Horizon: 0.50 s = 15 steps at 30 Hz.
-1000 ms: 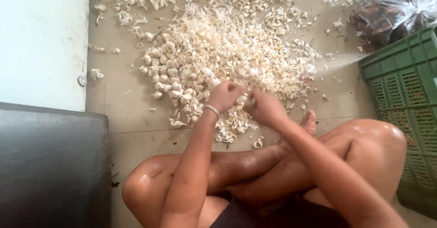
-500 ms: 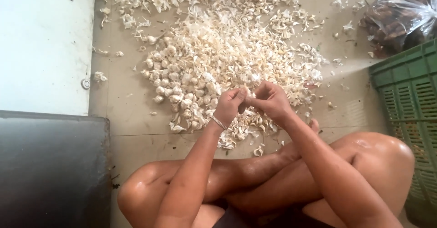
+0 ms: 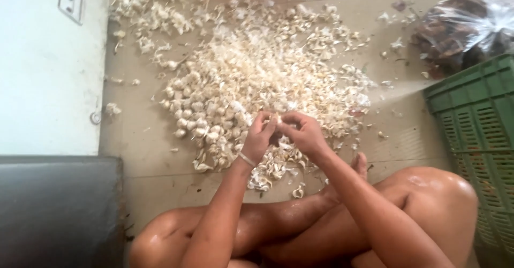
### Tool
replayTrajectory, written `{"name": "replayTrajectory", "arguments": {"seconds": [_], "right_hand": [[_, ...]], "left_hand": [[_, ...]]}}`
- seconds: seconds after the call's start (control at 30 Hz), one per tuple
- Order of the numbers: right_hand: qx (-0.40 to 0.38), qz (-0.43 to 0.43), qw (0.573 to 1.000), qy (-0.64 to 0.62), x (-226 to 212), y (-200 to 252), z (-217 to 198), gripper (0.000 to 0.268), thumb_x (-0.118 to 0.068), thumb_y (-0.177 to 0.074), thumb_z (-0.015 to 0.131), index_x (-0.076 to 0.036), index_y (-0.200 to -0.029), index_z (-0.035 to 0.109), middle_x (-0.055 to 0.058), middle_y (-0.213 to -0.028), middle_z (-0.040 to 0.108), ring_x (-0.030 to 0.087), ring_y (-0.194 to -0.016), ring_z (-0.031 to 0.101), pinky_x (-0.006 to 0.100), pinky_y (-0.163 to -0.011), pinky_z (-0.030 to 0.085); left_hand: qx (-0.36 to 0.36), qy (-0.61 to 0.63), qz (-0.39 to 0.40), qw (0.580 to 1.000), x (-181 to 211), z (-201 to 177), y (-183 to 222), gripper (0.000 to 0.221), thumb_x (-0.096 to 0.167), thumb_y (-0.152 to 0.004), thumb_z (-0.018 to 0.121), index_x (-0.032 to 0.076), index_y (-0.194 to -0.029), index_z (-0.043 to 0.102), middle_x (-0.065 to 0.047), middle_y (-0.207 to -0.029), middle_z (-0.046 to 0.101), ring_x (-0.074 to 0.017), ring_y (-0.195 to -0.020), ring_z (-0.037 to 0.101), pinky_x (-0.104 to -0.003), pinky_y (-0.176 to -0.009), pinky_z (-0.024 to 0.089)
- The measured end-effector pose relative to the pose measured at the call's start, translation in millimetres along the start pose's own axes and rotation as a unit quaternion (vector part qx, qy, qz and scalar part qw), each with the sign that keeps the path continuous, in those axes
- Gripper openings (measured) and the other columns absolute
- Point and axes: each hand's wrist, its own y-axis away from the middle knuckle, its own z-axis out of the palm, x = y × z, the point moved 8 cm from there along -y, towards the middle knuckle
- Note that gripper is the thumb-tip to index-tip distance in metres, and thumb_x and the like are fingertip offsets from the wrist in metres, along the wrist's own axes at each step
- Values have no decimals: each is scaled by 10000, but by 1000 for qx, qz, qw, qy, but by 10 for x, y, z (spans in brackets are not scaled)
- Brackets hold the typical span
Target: The person sits on the floor and peels garlic cloves by hand, separating the skins from the cloves. A second person briefly joins to help peel some of the garlic. The peeled cloves and skins accumulate on the floor.
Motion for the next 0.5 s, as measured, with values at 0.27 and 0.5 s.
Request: {"name": "replayTrajectory", "arguments": {"seconds": [0.27, 0.5], "right_hand": [[64, -80, 989, 106, 109, -83, -62, 258, -252, -888, 786, -31, -972, 685, 82, -920, 721, 143, -810, 646, 295, -726, 560], [67, -77, 991, 84, 95, -51, -20, 244, -250, -867, 783, -65, -1022, 750, 32, -968, 723, 128, -848, 691, 289, -740, 584]], "left_hand": [[34, -65, 48, 996, -2, -112, 0, 284, 269, -1056, 567, 19, -979, 679, -29, -745, 658, -107, -630, 608, -279, -555, 543], [58, 23, 5, 998, -66, -142, -39, 133, 166, -1002, 522, 104, -1119, 510, -25, -770, 619, -125, -617, 600, -294, -515, 513]]}}
